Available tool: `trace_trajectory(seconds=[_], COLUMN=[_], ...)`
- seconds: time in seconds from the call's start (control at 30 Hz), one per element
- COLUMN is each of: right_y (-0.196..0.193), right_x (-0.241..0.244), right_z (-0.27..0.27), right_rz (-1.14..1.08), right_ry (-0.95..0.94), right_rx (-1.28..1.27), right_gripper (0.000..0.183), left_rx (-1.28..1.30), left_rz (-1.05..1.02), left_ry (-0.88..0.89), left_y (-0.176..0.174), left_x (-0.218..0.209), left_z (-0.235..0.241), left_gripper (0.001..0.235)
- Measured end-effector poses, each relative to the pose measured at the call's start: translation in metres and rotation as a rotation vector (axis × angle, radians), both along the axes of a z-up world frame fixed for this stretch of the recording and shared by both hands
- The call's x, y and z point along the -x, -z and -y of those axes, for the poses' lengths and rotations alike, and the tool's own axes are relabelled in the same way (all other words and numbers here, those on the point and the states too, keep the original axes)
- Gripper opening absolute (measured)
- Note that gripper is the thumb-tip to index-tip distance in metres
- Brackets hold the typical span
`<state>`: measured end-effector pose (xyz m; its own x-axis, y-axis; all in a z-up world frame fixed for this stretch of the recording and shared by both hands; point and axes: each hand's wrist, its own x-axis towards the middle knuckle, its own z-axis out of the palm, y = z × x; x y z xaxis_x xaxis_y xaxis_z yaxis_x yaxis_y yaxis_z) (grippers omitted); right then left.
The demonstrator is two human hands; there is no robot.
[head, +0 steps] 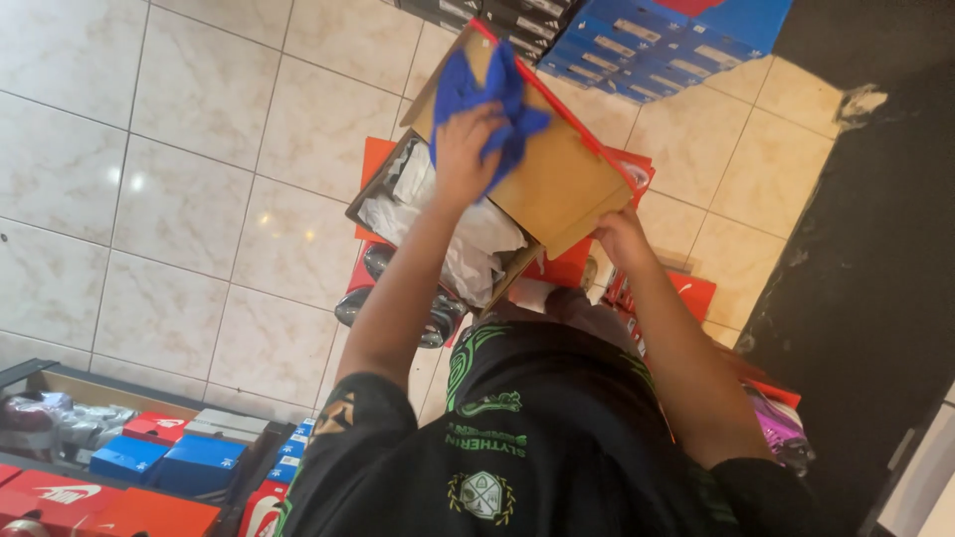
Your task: Cleaning dust off various shoe boxes using a blue cleaning cloth.
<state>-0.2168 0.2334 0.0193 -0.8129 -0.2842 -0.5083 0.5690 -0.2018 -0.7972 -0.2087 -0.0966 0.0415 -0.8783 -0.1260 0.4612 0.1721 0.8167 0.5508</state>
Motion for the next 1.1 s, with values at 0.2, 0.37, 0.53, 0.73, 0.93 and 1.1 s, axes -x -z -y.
trace_trajectory(seconds=[0.2,0.37,0.53,0.73,0.93,1.1], right_y=[0.041,-0.107,-0.070,-0.019,-0.018,0.030], right_x=[-0.055,-0.087,-0.121,-0.135,-0.136,-0.145], right_z=[-0.044,0.050,0.069,0.080,0.074,0.064], right_rz=[-0.303,-0.944,-1.084,-1.386,-1.222,-1.125], right_ry=[-0.276,-0.486,-0.766,-0.960,-1.185,-0.454], right_rx=[-0.167,-0.351,-0.473,-0.826,-0.940,-0.917], right_gripper=[0.069,0.065,0.082,0.088,0.086,0.087], left_rx=[-1.176,-1.603,-0.460,-0.190,-0.088,-0.053], left_rz=[0.445,1.367,1.293,1.165,0.998,1.124], left_ry=[0.323,-0.486,-0.095,-0.538,-0.340,-0.163], left_y=[0.021,-0.168,-0.074,-0.086,-0.093,-0.021], left_x=[-0.176,-0.212,-0.277,-0.240,-0.163,-0.141], left_z=[-0.005,0.044,0.143,0.155,0.126,0.133], left_gripper=[0.044,0.041,0.051,0.066,0.082,0.068])
